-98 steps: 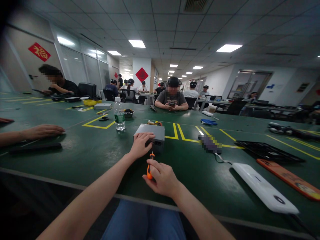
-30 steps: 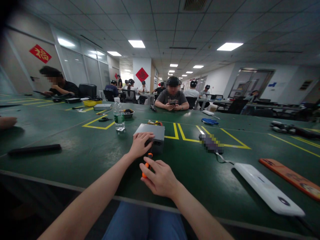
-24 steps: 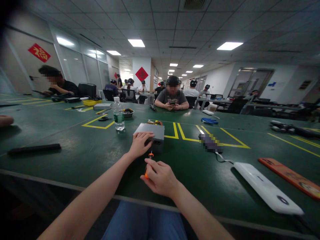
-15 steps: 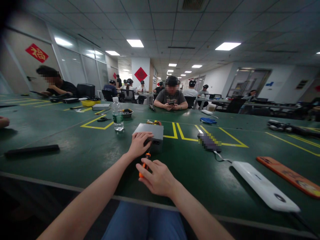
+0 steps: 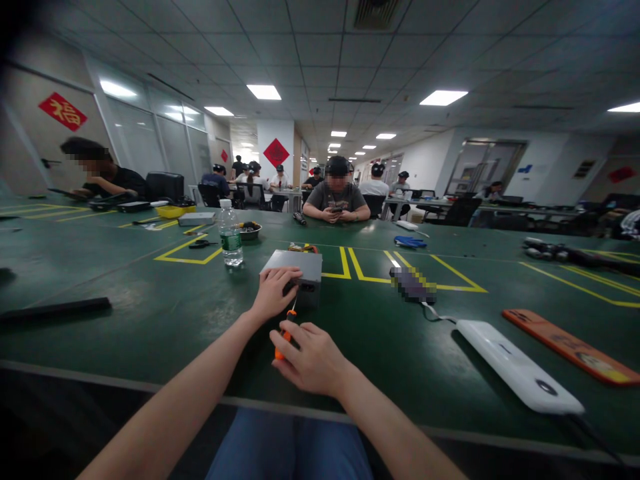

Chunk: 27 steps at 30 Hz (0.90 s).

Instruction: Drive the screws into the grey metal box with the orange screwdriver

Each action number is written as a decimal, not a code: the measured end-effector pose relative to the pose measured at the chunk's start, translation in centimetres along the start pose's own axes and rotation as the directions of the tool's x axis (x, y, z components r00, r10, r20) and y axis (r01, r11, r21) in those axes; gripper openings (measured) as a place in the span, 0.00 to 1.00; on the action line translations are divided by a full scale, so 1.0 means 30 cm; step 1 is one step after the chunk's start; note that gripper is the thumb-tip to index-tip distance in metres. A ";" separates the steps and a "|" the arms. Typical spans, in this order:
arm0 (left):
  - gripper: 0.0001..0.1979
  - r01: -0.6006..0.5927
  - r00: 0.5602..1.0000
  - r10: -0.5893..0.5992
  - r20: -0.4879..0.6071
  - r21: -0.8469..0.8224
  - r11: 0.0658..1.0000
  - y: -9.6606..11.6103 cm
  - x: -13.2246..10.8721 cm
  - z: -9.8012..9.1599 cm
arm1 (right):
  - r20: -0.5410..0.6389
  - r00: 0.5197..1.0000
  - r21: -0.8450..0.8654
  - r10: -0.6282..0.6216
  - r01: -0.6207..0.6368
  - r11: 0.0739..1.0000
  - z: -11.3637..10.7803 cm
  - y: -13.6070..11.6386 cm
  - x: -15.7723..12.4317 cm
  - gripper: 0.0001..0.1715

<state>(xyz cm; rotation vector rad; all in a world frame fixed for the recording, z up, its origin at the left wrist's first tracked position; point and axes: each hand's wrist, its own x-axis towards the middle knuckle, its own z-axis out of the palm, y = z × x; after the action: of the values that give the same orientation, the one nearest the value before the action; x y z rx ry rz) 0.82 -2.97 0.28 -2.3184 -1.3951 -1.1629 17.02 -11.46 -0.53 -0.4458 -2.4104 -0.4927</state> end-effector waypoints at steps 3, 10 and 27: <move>0.14 0.004 1.000 -0.004 0.000 -0.001 1.000 0.000 0.001 0.001 | -0.048 0.999 -0.067 -0.008 0.005 0.998 -0.008 -0.004 0.003 0.18; 0.16 0.012 1.000 -0.012 0.006 -0.003 1.000 0.003 0.001 0.001 | -0.134 0.991 0.003 0.013 -0.013 1.000 0.025 0.005 -0.014 0.18; 0.15 -0.001 1.000 0.001 0.007 0.002 1.000 0.002 -0.001 -0.001 | -0.076 0.995 0.081 0.065 -0.059 0.995 0.017 0.003 -0.011 0.17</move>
<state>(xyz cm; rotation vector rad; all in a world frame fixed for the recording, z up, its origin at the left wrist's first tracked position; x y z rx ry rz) 0.84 -3.02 0.29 -2.3237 -1.3970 -1.1538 17.04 -11.20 -1.10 -0.4569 -2.3236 -0.3800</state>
